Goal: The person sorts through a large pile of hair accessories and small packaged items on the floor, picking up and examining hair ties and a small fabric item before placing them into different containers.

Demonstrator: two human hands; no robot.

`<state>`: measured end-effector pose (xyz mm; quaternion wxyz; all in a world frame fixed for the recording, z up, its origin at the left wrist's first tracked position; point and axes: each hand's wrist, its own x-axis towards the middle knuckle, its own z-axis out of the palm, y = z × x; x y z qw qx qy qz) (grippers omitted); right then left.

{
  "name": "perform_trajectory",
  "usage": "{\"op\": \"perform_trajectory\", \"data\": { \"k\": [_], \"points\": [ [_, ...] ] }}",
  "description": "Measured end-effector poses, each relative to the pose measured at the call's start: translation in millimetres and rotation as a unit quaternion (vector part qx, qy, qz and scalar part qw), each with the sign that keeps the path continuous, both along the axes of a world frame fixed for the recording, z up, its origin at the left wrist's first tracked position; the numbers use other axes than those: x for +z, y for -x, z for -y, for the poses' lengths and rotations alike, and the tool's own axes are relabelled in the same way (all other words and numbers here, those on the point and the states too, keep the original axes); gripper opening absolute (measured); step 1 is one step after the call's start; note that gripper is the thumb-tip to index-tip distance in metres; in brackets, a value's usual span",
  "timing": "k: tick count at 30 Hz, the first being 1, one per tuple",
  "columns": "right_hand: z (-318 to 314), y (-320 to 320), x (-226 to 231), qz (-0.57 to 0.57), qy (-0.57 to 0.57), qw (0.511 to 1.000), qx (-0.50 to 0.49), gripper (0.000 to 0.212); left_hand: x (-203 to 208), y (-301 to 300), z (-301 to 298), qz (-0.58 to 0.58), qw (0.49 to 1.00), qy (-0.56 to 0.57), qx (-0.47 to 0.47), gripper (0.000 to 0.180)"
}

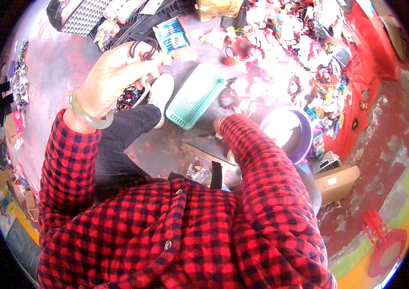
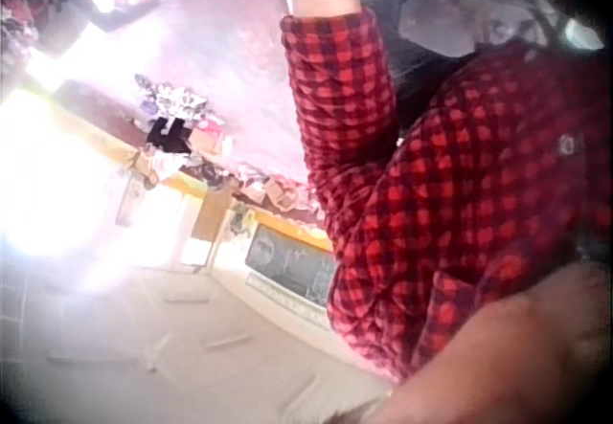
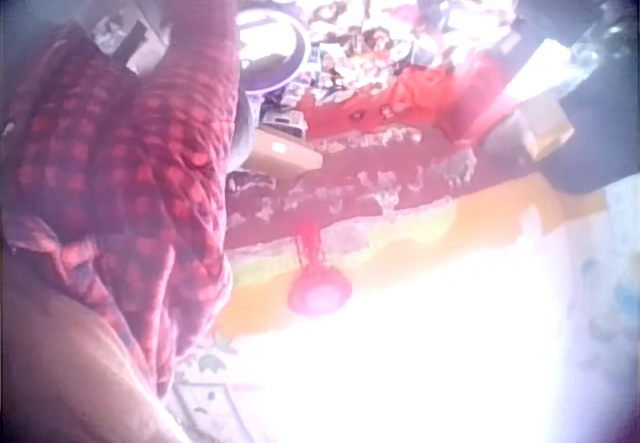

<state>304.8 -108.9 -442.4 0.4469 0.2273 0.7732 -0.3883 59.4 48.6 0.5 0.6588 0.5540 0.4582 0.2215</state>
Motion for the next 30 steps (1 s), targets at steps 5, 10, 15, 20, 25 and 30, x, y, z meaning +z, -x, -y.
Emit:
{"op": "perform_trajectory", "data": {
  "k": [5, 10, 15, 20, 25, 30],
  "points": [
    [-139, -52, 114, 0.008, -0.205, 0.969, -0.135, 0.031, 1, 12, 7, -0.016, 1.0, -0.009, 0.015, 0.014],
    [-199, -101, 299, 0.041, -0.186, 0.948, -0.257, 0.029, -1, -3, -3, 0.02, 0.999, 0.031, -0.007, 0.014],
    [-173, -112, 386, -0.189, 0.022, 0.759, -0.623, 0.014, -9, -35, -5, 0.106, 0.986, 0.125, 0.01, 0.011],
    [-130, -93, 443, -0.348, 0.106, 0.637, -0.68, 0.006, -5, -66, 1, 0.182, 0.97, 0.159, -0.019, 0.023],
    [-101, -77, 484, -0.351, 0.061, 0.63, -0.69, 0.015, -8, -107, 12, 0.34, 0.884, 0.316, -0.048, 0.03],
    [-118, -53, 496, -0.238, -0.133, 0.777, -0.567, 0.031, 1, -128, 26, 0.338, 0.906, 0.246, -0.067, 0.025]
  ]
}}
